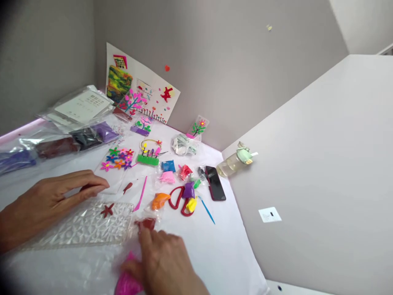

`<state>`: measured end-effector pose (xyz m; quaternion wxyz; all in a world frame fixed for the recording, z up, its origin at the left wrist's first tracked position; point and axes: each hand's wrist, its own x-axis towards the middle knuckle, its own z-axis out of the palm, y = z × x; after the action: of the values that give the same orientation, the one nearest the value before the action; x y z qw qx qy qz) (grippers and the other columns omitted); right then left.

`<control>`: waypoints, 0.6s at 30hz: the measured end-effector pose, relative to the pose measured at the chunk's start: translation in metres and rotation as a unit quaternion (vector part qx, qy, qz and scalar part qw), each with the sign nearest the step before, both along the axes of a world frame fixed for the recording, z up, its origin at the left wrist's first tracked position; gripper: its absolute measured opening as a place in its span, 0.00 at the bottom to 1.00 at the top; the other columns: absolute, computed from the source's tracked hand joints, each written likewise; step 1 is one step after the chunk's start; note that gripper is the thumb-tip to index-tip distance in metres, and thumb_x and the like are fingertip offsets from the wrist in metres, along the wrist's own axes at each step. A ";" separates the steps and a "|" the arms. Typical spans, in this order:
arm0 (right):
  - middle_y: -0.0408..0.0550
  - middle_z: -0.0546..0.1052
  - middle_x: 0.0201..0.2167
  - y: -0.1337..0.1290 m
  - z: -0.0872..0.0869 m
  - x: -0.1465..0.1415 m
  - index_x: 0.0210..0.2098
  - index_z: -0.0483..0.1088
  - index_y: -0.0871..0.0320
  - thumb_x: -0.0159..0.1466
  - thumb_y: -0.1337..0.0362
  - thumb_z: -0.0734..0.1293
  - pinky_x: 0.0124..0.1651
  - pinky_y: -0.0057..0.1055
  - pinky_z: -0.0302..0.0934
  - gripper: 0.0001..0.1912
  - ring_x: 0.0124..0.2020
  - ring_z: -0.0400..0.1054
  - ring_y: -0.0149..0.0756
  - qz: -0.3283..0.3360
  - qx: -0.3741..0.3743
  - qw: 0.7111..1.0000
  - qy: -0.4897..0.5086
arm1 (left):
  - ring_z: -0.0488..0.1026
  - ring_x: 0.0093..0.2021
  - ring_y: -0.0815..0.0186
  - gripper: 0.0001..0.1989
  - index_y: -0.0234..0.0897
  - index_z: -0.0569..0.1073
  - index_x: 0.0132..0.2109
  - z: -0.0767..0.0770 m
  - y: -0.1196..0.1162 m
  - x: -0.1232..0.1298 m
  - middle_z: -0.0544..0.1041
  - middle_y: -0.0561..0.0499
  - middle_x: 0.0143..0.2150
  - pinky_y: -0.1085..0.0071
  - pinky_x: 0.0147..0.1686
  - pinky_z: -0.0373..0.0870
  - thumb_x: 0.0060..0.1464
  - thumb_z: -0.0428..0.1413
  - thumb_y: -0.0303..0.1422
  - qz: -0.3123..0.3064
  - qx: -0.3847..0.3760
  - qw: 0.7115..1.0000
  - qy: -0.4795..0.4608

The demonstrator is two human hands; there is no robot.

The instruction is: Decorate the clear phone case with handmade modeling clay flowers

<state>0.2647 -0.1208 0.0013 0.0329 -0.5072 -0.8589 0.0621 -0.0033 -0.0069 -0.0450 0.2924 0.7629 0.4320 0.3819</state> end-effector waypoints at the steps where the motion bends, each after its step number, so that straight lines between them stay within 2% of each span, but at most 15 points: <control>1: 0.46 0.81 0.26 -0.009 -0.010 -0.001 0.38 0.72 0.56 0.68 0.39 0.70 0.22 0.33 0.56 0.25 0.22 0.75 0.40 0.015 0.010 0.999 -0.028 | 0.82 0.42 0.62 0.16 0.51 0.81 0.42 0.000 -0.001 0.000 0.85 0.60 0.42 0.73 0.44 0.76 0.66 0.55 0.52 0.007 -0.011 1.000 0.004; 3: 0.45 0.78 0.22 -0.019 -0.024 0.000 0.32 0.70 0.55 0.64 0.33 0.69 0.18 0.35 0.48 0.30 0.18 0.70 0.40 0.036 0.029 0.998 -0.051 | 0.82 0.43 0.61 0.16 0.52 0.82 0.42 -0.001 -0.004 0.002 0.85 0.62 0.43 0.73 0.47 0.76 0.65 0.56 0.54 0.029 -0.031 0.999 -0.004; 4: 0.44 0.78 0.22 -0.021 -0.027 0.002 0.32 0.69 0.55 0.65 0.35 0.69 0.18 0.35 0.47 0.28 0.17 0.69 0.39 0.037 0.032 0.998 -0.050 | 0.82 0.44 0.61 0.16 0.53 0.82 0.42 -0.002 -0.005 0.003 0.85 0.63 0.44 0.72 0.48 0.75 0.64 0.56 0.55 0.040 -0.044 0.998 -0.011; 5: 0.44 0.78 0.23 -0.020 -0.024 0.005 0.32 0.69 0.54 0.68 0.40 0.70 0.20 0.34 0.49 0.24 0.19 0.70 0.38 0.030 0.030 0.998 -0.051 | 0.82 0.45 0.60 0.17 0.53 0.82 0.42 -0.003 -0.006 0.003 0.85 0.63 0.44 0.72 0.49 0.75 0.64 0.57 0.55 0.046 -0.054 0.997 -0.019; 7: 0.42 0.79 0.27 -0.014 -0.009 0.015 0.35 0.69 0.54 0.73 0.60 0.68 0.25 0.31 0.54 0.10 0.24 0.72 0.36 -0.009 0.026 0.998 -0.050 | 0.82 0.47 0.58 0.18 0.53 0.83 0.43 -0.003 -0.006 0.004 0.85 0.62 0.46 0.72 0.48 0.74 0.62 0.57 0.57 0.060 -0.081 0.994 -0.030; 8: 0.42 0.79 0.29 -0.008 0.002 0.021 0.36 0.70 0.55 0.73 0.70 0.65 0.28 0.30 0.56 0.08 0.26 0.72 0.35 -0.037 0.026 0.998 -0.051 | 0.82 0.49 0.57 0.19 0.52 0.83 0.43 -0.001 -0.004 0.004 0.86 0.61 0.47 0.71 0.48 0.74 0.61 0.57 0.58 0.067 -0.095 0.993 -0.033; 10: 0.43 0.80 0.32 0.008 0.025 0.035 0.38 0.71 0.56 0.71 0.79 0.60 0.32 0.29 0.56 0.14 0.29 0.73 0.34 -0.124 0.029 0.989 -0.068 | 0.81 0.50 0.56 0.20 0.50 0.82 0.46 0.009 -0.001 0.003 0.85 0.59 0.49 0.70 0.47 0.73 0.62 0.57 0.58 0.093 -0.123 0.987 -0.040; 13: 0.49 0.81 0.39 0.036 0.048 0.055 0.42 0.73 0.57 0.73 0.76 0.59 0.32 0.32 0.52 0.13 0.38 0.76 0.40 -0.273 0.026 0.951 -0.144 | 0.78 0.45 0.58 0.20 0.49 0.79 0.51 0.033 0.004 0.003 0.84 0.56 0.43 0.69 0.45 0.70 0.63 0.55 0.55 0.139 -0.126 0.980 -0.060; 16: 0.53 0.80 0.49 0.057 0.052 0.069 0.50 0.73 0.57 0.76 0.71 0.59 0.36 0.32 0.54 0.12 0.48 0.77 0.45 -0.346 -0.009 0.924 -0.161 | 0.75 0.41 0.59 0.21 0.46 0.79 0.48 0.056 0.009 0.006 0.80 0.54 0.38 0.69 0.42 0.67 0.59 0.56 0.54 0.162 -0.094 0.977 -0.101; 18: 0.54 0.80 0.52 0.063 0.049 0.076 0.54 0.72 0.57 0.76 0.69 0.61 0.39 0.33 0.57 0.11 0.52 0.77 0.47 -0.371 -0.022 0.916 -0.150 | 0.73 0.40 0.60 0.19 0.44 0.79 0.47 0.066 0.014 0.009 0.78 0.55 0.36 0.68 0.42 0.65 0.60 0.57 0.52 0.160 -0.080 0.975 -0.133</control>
<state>0.3406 -0.0581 0.0507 -0.0873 -0.7933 -0.6024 -0.0123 0.0052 0.0068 0.0214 0.3424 0.6004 0.5349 0.4860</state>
